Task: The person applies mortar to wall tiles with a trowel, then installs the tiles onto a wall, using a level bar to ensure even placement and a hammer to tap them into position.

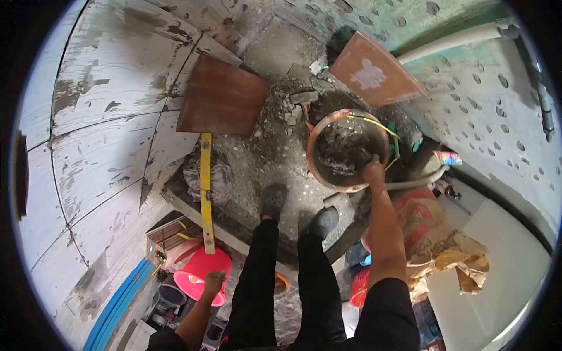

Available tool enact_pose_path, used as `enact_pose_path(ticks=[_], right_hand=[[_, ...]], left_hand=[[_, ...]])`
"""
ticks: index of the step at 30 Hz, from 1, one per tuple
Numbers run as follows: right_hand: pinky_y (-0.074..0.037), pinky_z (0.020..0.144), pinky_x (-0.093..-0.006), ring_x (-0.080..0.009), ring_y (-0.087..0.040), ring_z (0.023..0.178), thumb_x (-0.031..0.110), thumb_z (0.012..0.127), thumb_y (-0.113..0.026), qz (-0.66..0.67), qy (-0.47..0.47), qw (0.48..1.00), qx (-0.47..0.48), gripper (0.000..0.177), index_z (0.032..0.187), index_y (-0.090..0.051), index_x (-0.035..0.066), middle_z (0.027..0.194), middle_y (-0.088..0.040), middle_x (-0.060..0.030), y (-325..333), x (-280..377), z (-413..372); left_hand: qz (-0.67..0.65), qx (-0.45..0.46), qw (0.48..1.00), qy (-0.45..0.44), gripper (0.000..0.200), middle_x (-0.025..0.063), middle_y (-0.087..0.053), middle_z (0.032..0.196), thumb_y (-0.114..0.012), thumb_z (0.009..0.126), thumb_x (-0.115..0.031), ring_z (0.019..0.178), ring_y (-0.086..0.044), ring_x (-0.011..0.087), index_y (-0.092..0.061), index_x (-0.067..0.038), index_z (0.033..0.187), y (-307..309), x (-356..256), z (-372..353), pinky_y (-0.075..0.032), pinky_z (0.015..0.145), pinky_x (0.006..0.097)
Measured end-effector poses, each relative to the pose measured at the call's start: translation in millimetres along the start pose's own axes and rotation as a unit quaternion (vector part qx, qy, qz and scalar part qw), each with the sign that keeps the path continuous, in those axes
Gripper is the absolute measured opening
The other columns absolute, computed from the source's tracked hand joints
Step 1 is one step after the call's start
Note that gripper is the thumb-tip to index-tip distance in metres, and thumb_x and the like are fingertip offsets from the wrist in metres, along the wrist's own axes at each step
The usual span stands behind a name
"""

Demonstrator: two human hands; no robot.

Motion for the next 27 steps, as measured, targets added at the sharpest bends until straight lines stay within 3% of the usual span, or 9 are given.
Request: enact_pose_path(ticks=[3, 7, 11, 17, 19, 22, 23, 26, 27], right_hand=[[-0.045, 0.078, -0.0467, -0.0406, -0.059, 0.088, 0.012, 0.077, -0.045, -0.042, 0.107, 0.993, -0.025, 0.048, 0.122, -0.039, -0.001, 0.088, -0.06, -0.0279, -54, -24, 51], [-0.045, 0.079, -0.0467, -0.0433, -0.057, 0.086, 0.019, 0.079, -0.051, -0.053, -0.012, 0.998, -0.032, 0.036, 0.108, -0.05, -0.001, 0.09, -0.059, -0.0271, 19, 17, 16], [-0.044, 0.077, -0.0443, -0.0414, -0.056, 0.079, 0.031, 0.084, -0.052, 0.065, 0.012, 0.944, -0.324, 0.037, 0.099, -0.053, -0.003, 0.083, -0.059, -0.0257, 65, 32, -38], [-0.043, 0.071, -0.0395, -0.035, -0.058, 0.078, 0.026, 0.084, -0.056, 0.429, -0.09, 0.868, -0.235, 0.033, 0.094, -0.056, -0.005, 0.081, -0.059, -0.022, 1, 31, -132], [-0.043, 0.073, -0.0363, -0.0294, -0.059, 0.083, 0.029, 0.082, -0.058, 0.395, -0.137, 0.895, -0.155, 0.035, 0.097, -0.059, -0.002, 0.085, -0.062, -0.0187, -29, 26, -171], [-0.046, 0.07, -0.0346, -0.026, -0.063, 0.079, 0.032, 0.078, -0.061, 0.277, -0.215, 0.932, -0.095, 0.033, 0.095, -0.063, 0.003, 0.082, -0.064, -0.0168, -27, 33, -226], [-0.047, 0.066, -0.035, -0.0259, -0.063, 0.073, 0.032, 0.077, -0.061, 0.288, -0.23, 0.926, -0.086, 0.033, 0.094, -0.063, 0.003, 0.077, -0.064, -0.0162, -32, 29, -234], [-0.048, 0.056, -0.0372, -0.0265, -0.062, 0.058, 0.032, 0.076, -0.062, 0.233, -0.21, 0.946, -0.086, 0.032, 0.091, -0.064, 0.004, 0.066, -0.063, -0.0143, -51, 8, -246], [-0.048, 0.053, -0.0346, -0.0224, -0.061, 0.056, 0.031, 0.076, -0.062, 0.218, -0.2, 0.951, -0.083, 0.03, 0.091, -0.064, 0.005, 0.063, -0.061, -0.0107, -40, 16, -251]], left_hand=[[0.008, 0.003, 1.0, -0.029, 0.028, 0.005, -0.052, 0.057, -0.059, 0.082, -0.028, 0.055, -0.052, 0.0133, -0.058, -0.002, 0.072, 8, -11, 4, -0.04, 0.052, 0.0291], [-0.115, -0.027, 0.992, -0.046, 0.022, 0.0019, -0.053, 0.064, -0.059, 0.084, -0.024, 0.06, -0.051, 0.0094, -0.058, -0.003, 0.079, 19, -59, -5, -0.04, 0.055, 0.0262], [-0.19, -0.015, 0.975, -0.115, 0.018, 0.0029, -0.055, 0.073, -0.059, 0.084, -0.019, 0.066, -0.051, 0.0092, -0.057, -0.002, 0.085, -1, -154, -48, -0.042, 0.06, 0.0259], [-0.147, 0.253, 0.951, -0.1, 0.026, 0.0022, -0.055, 0.071, -0.048, 0.087, -0.027, 0.063, -0.051, 0.0138, -0.057, -0.004, 0.08, -118, -151, -181, -0.04, 0.058, 0.0265], [-0.296, 0.413, 0.825, 0.247, 0.041, 0.0024, -0.051, 0.064, -0.039, 0.091, -0.044, 0.063, -0.048, 0.0125, -0.056, -0.011, 0.075, -108, -166, -226, -0.033, 0.054, 0.0246], [-0.211, 0.541, 0.806, 0.113, 0.04, 0.0015, -0.051, 0.073, -0.033, 0.094, -0.04, 0.068, -0.048, 0.0123, -0.051, -0.008, 0.079, -93, -124, -227, -0.041, 0.067, 0.0282], [-0.414, 0.597, 0.629, 0.275, 0.041, 0.0013, -0.051, 0.074, -0.033, 0.095, -0.042, 0.071, -0.05, 0.0124, -0.05, -0.007, 0.08, -94, -99, -225, -0.043, 0.068, 0.0289], [-0.256, 0.537, 0.688, 0.416, 0.039, 0.0015, -0.052, 0.075, -0.038, 0.094, -0.04, 0.073, -0.051, 0.0103, -0.05, -0.006, 0.079, -9, -151, -249, -0.043, 0.067, 0.0279], [-0.325, 0.608, 0.586, 0.426, 0.038, 0.0016, -0.053, 0.076, -0.04, 0.093, -0.04, 0.074, -0.052, 0.01, -0.051, -0.006, 0.08, 1, -138, -248, -0.043, 0.067, 0.0277]])
Point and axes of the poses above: each hand's wrist, its own z-axis towards the middle knuckle, its own y-axis out of the back of the hand, x = y × z, the point moved 2 cm from there along z, towards the middle knuckle
